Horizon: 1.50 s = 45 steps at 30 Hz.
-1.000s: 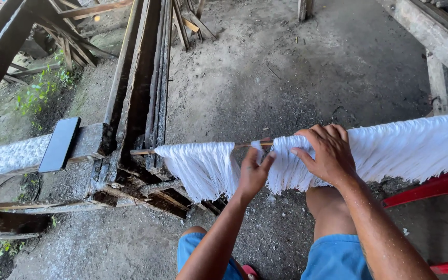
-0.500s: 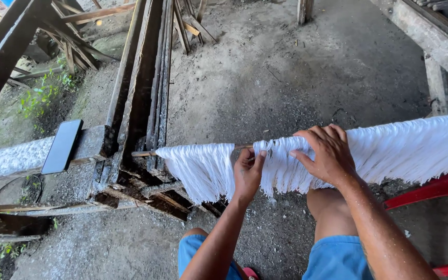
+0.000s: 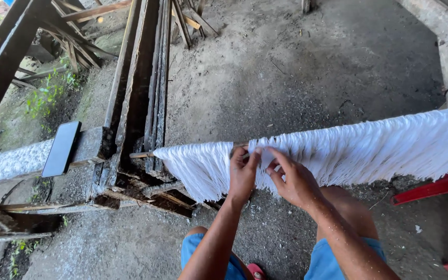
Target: A person is seen manually separating and organizing long white threads hanging from a horizontal wooden rod in a workshop setting.
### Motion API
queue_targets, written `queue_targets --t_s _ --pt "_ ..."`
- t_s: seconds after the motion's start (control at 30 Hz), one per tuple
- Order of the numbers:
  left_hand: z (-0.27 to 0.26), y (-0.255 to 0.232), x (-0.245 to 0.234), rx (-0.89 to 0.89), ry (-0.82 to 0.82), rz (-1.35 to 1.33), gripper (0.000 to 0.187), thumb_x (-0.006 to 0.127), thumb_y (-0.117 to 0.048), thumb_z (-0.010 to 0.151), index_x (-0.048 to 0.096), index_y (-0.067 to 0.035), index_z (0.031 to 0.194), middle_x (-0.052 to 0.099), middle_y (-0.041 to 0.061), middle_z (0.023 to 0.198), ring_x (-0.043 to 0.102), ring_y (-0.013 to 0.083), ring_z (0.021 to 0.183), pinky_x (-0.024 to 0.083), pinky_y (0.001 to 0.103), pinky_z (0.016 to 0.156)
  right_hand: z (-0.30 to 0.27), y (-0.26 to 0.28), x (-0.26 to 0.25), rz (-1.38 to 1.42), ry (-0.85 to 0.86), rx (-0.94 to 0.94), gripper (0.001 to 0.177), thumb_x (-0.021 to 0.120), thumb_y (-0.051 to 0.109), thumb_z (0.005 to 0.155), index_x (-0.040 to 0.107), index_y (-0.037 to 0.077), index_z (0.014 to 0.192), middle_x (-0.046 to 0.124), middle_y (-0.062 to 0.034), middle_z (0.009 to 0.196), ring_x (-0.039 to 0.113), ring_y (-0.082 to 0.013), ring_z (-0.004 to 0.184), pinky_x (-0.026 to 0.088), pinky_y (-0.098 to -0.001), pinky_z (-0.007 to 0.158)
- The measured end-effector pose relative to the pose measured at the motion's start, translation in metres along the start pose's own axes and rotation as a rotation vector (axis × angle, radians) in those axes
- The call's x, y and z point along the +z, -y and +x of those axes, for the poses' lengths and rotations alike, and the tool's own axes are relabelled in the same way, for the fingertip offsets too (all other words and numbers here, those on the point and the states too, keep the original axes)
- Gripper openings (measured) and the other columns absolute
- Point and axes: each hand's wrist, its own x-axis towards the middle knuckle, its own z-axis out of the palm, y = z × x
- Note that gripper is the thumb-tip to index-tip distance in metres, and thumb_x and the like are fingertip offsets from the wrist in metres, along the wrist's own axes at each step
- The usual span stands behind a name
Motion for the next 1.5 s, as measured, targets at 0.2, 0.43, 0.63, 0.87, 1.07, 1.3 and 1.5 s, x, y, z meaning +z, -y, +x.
queue_targets --t_s 0.2,0.43,0.63,0.87,1.07,1.3,1.5 --pt "-0.006 0.0 0.001 -0.077 -0.018 -0.006 0.046 0.072 -0.033 0.101 0.05 -0.001 0.126 0.065 0.024 0.117 0.065 0.0333 0.11 0.049 0.055 0.099 -0.004 -0.001 0.01 -0.101 -0.112 0.051 0.05 0.066 0.01 0.093 0.053 0.003 0.141 0.077 -0.017 0.093 0.076 -0.0353 0.072 0.061 -0.0506 0.061" --pt "-0.002 0.02 -0.004 0.006 -0.13 -0.115 0.021 0.067 -0.022 0.105 0.06 -0.002 0.101 0.062 0.008 0.092 0.056 0.0162 0.095 0.047 0.036 0.089 -0.001 -0.014 0.011 0.006 -0.09 0.091 0.058 0.064 0.001 0.092 0.047 0.001 0.147 0.076 -0.0208 0.098 0.077 -0.037 0.076 0.064 -0.0496 0.069" --pt "-0.004 0.007 0.005 -0.025 0.04 0.027 0.026 0.071 -0.027 0.103 0.063 -0.002 0.108 0.067 0.011 0.094 0.061 0.0199 0.096 0.052 0.042 0.09 -0.007 -0.014 0.022 -0.038 -0.222 -0.017 0.043 0.066 0.009 0.094 0.062 0.01 0.138 0.076 -0.0088 0.091 0.076 -0.0264 0.071 0.064 -0.039 0.064" --pt "-0.022 -0.067 0.019 0.071 -0.064 -0.138 0.029 0.065 -0.021 0.107 0.059 -0.006 0.083 0.051 0.0 0.072 0.043 0.0089 0.074 0.035 0.028 0.07 -0.006 -0.009 0.024 -0.031 -0.294 -0.092 0.041 0.062 0.009 0.097 0.065 0.013 0.138 0.077 -0.0052 0.09 0.074 -0.0211 0.068 0.063 -0.0353 0.065" --pt "-0.008 -0.018 0.008 0.037 0.021 -0.169 0.026 0.064 -0.024 0.108 0.059 -0.007 0.088 0.06 0.004 0.067 0.054 0.0115 0.065 0.046 0.029 0.069 0.0 0.006 0.02 -0.032 -0.105 -0.023 0.045 0.061 0.008 0.097 0.058 0.009 0.142 0.078 -0.0146 0.094 0.077 -0.033 0.075 0.065 -0.048 0.066" --pt "-0.014 0.003 -0.015 0.036 0.102 -0.051 0.027 0.055 -0.023 0.112 0.065 0.001 0.105 0.053 0.003 0.065 0.05 0.0103 0.064 0.047 0.029 0.067 -0.007 -0.013 0.02 -0.115 -0.178 0.114 0.052 0.062 0.009 0.098 0.044 -0.003 0.145 0.073 -0.0192 0.099 0.075 -0.0337 0.071 0.062 -0.0501 0.066" --pt "-0.07 0.03 -0.025 -0.042 0.31 0.081 0.036 0.041 -0.028 0.116 0.065 -0.003 0.107 0.066 0.012 0.066 0.068 0.0217 0.06 0.055 0.036 0.067 -0.005 0.001 0.018 0.165 -0.089 0.065 0.031 0.054 0.018 0.105 0.068 0.012 0.132 0.078 -0.0149 0.105 0.078 -0.0352 0.09 0.064 -0.0498 0.076"
